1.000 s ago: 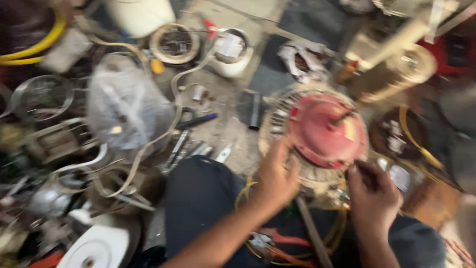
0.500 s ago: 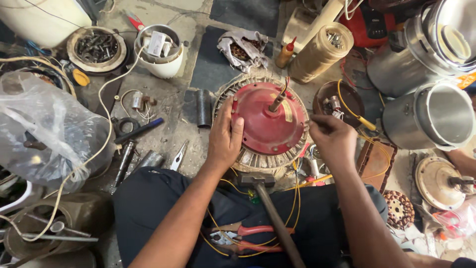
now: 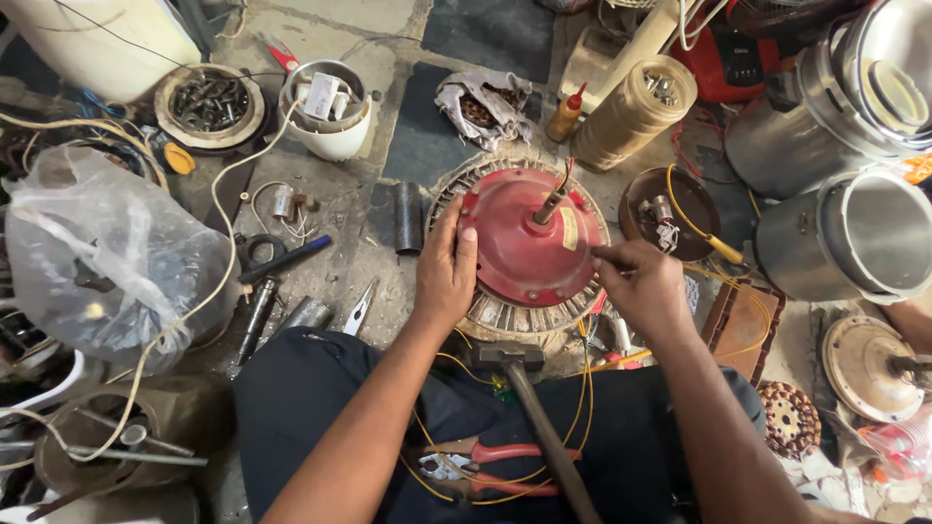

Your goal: The person sits on the floor and works on a disassembled electric motor. They use a hammer to tap the rotor into place, then place a red plastic cover over the rotor. They use pliers to manipulate wires and a screwdriver to tighten screws on the cover.

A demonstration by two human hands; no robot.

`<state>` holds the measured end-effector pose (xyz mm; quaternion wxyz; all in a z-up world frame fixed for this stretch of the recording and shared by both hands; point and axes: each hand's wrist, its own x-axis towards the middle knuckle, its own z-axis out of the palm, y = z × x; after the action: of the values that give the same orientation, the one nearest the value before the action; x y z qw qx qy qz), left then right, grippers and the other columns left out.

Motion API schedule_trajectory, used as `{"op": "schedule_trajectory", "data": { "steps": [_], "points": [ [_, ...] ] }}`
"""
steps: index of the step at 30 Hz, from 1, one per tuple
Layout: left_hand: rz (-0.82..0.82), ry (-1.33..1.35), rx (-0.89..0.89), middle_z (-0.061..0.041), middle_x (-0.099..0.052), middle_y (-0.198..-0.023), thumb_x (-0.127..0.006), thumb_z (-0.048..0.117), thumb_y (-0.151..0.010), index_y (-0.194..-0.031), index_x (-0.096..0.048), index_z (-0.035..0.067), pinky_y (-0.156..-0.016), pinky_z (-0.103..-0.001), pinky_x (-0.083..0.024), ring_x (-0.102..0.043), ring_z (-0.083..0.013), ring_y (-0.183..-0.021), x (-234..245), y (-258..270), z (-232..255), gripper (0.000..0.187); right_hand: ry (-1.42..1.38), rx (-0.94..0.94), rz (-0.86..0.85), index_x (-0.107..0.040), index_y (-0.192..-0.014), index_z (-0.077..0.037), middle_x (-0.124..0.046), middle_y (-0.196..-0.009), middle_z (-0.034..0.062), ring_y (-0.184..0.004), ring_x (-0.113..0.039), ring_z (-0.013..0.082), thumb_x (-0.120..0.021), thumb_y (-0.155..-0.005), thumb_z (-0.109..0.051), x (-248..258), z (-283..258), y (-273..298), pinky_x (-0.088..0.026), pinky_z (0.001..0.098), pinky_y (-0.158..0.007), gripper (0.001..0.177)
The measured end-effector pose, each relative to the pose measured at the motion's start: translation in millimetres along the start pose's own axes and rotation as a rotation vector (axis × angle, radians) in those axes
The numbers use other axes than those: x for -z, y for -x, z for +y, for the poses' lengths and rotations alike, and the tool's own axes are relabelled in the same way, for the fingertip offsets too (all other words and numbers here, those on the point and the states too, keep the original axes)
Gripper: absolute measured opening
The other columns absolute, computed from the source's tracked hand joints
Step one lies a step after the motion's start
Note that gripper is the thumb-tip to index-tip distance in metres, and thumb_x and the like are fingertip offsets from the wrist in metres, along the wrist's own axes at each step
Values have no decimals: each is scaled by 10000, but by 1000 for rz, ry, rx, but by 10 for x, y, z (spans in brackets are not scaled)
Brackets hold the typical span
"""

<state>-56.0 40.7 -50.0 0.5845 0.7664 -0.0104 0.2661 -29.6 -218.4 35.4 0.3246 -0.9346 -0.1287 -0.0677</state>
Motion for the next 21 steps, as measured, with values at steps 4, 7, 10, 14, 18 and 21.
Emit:
{"op": "schedule_trajectory", "data": {
  "steps": [4, 7, 10, 14, 18, 21],
  "points": [
    [-17, 45, 57, -248, -578, -1459, -490, 356, -1098, -1473, -484, 14, -1126, -440, -446, -575, -396, -1353, 20, 30, 38, 508, -40, -96, 54, -792, -1060, -63, -775, -907, 123, -781, -752, 175, -783, -871, -133, -73, 90, -61, -578, 309, -737, 201],
    [-13, 99, 38, -250, -571, -1450, -519, 357, -1090, -1429, -478, 8, -1122, -451, -445, -571, -400, -1356, 38, 31, 86, 488, -9, -107, -4, -799, -1072, -71, -779, -895, 125, -747, -735, 182, -784, -863, -127, -59, 174, -271, -564, 316, -700, 216],
    [16, 94, 25, -249, -583, -1415, -537, 352, -1069, -1440, -478, 8, -1113, -453, -456, -586, -397, -1329, 29, 37, 97, 509, 62, -99, -34, -813, -1084, -89, -779, -865, 136, -731, -724, 192, -784, -883, -143, -88, 255, -463, -559, 327, -715, 210],
    [55, 27, -8, -251, -617, -1379, -548, 340, -1063, -1449, -496, 11, -1102, -439, -472, -611, -398, -1297, -15, 48, 52, 509, 50, 31, -47, -793, -1082, -69, -770, -921, 133, -777, -739, 211, -778, -892, -156, -116, 322, -575, -571, 335, -731, 209],
    [71, 38, 18, -246, -631, -1391, -518, 335, -1089, -1461, -511, 13, -1107, -426, -477, -621, -396, -1314, -14, 41, 32, 492, 144, 89, -18, -801, -1091, -58, -753, -926, 162, -799, -734, 265, -784, -907, -140, -43, 229, -337, -562, 362, -748, 203],
    [46, 26, 44, -244, -619, -1407, -500, 335, -1088, -1466, -514, 9, -1114, -434, -465, -606, -399, -1324, 1, 46, 48, 500, 99, 62, 3, -796, -1101, -58, -754, -934, 153, -804, -741, 252, -765, -916, -132, -41, 171, -235, -563, 353, -753, 201]
  ]
}}
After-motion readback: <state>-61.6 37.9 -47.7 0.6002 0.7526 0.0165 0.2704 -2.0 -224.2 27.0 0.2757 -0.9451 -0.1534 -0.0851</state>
